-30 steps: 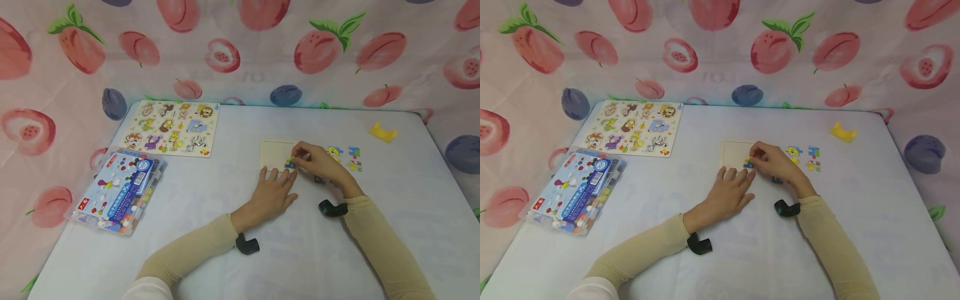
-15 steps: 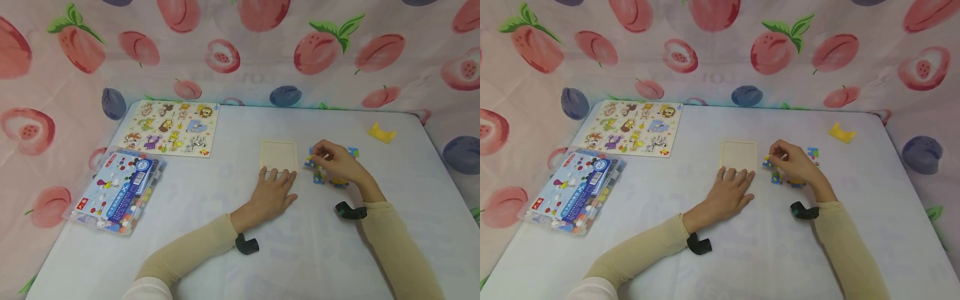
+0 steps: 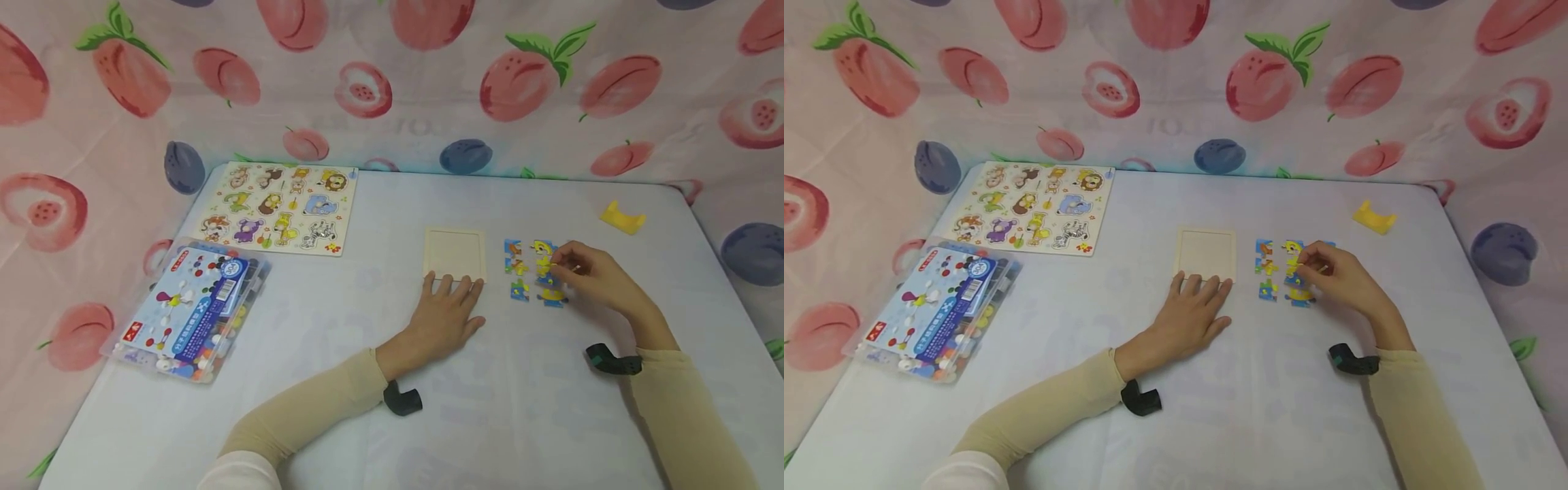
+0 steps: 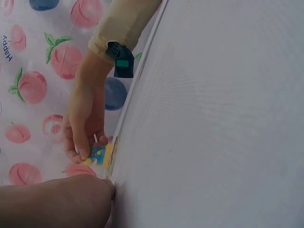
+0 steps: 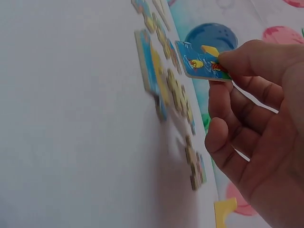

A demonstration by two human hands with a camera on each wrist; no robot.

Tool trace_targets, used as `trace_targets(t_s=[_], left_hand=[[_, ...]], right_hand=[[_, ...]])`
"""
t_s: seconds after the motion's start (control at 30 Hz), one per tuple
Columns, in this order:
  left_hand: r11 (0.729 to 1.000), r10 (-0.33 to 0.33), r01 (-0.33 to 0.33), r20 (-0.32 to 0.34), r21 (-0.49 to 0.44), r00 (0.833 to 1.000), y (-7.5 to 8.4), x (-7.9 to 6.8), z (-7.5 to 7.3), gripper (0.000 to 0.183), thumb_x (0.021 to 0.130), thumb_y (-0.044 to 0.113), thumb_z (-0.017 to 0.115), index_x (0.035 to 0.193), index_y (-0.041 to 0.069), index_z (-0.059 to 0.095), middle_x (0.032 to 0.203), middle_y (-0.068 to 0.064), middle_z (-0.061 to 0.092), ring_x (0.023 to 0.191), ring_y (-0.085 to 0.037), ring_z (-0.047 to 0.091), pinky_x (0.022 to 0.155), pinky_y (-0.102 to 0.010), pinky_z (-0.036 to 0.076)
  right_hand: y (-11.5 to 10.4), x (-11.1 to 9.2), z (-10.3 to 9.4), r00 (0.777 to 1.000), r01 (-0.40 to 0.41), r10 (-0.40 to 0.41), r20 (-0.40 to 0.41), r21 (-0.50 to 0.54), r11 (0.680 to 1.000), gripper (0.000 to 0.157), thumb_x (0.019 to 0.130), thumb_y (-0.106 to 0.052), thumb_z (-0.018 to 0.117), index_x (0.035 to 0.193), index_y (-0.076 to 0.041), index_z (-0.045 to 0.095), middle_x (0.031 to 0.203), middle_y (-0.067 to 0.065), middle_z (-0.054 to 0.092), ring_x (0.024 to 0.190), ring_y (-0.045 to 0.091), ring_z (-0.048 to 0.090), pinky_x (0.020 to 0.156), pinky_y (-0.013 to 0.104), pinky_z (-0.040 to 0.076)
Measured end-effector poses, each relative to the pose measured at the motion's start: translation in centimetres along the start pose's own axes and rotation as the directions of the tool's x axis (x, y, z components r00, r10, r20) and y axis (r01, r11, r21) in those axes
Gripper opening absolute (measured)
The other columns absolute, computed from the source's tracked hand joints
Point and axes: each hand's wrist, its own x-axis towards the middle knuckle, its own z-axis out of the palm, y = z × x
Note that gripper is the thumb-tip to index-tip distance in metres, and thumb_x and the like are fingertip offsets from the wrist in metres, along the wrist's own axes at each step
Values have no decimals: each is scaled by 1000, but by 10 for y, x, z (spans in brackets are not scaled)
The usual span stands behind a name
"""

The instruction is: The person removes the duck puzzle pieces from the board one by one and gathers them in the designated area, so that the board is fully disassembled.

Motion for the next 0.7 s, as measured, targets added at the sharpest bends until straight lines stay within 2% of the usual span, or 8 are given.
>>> trace_targets(t_s=[0.33, 0.7], left_hand=[[1000, -4, 4, -18, 10, 1000, 0, 1, 4, 61, 99, 53, 27, 150, 19, 27, 144, 2, 40, 124, -22, 37, 109, -54, 25], [1000, -10, 10, 14, -2, 1000, 0, 1, 2, 61, 99, 53, 26, 151, 20, 25, 147, 3, 38, 126, -22, 36, 110, -54, 24]], right_hand=[[24, -21, -13, 997, -78, 79, 20, -48, 996, 21, 92, -25, 62, 107, -11, 62, 97, 3, 63, 83, 4, 54, 70, 13, 44], [40, -35, -23, 987, -142, 150, 58, -115, 983, 31, 92, -33, 60, 112, -10, 61, 105, 10, 62, 84, 1, 50, 67, 14, 44]])
